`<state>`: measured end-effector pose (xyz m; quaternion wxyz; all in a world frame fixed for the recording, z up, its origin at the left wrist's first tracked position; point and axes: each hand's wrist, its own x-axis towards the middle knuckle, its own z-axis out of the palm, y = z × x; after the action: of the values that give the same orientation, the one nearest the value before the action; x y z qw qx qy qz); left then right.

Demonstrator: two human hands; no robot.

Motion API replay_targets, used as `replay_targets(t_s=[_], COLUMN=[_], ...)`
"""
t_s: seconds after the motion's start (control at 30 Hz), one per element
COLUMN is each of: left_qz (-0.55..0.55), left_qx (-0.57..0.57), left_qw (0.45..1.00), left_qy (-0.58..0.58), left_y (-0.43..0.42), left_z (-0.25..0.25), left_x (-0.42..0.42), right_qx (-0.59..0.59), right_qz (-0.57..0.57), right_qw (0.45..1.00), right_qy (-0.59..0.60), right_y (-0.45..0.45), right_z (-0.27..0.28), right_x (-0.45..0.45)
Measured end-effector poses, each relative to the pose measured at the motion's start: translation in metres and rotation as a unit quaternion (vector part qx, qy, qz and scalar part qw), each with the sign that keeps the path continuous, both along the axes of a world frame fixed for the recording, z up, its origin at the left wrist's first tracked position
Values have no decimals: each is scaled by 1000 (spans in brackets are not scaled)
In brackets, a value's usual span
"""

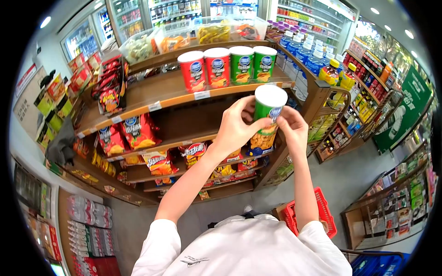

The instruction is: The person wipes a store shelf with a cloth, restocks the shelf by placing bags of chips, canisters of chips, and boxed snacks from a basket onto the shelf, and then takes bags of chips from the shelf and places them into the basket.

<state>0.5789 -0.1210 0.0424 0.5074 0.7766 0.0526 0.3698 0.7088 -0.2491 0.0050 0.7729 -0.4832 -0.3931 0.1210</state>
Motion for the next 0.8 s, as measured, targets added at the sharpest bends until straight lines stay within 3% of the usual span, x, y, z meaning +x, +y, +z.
replay_targets(t_s=[0.13,0.23,0.4,0.47,0.53,0.67,0.8], left_qz=[28,25,-9,-28,15,-46,-39], left_qx=[53,47,41,44,131,80,116], left_qw=[989,993,982,987,983,989,990], left_qy=[-136,-105,-185,-155,-130,-111,-67], left_y=[-9,-13,-13,-7,0,10,16], left_z=[18,23,22,16,11,9,12], left_x=[50,74,106,114,122,137,147], right_qx=[76,123,142,142,127,69,51], right_qz=[-167,-231,-248,-246,-254,-271,-261], right_qw=[983,965,956,954,953,953,955], right_qy=[-2,-33,-69,-90,-108,-118,-129], right_y=[14,31,57,70,81,93,101], right_z=[18,33,40,34,26,27,27], right_x=[21,28,45,58,75,91,106])
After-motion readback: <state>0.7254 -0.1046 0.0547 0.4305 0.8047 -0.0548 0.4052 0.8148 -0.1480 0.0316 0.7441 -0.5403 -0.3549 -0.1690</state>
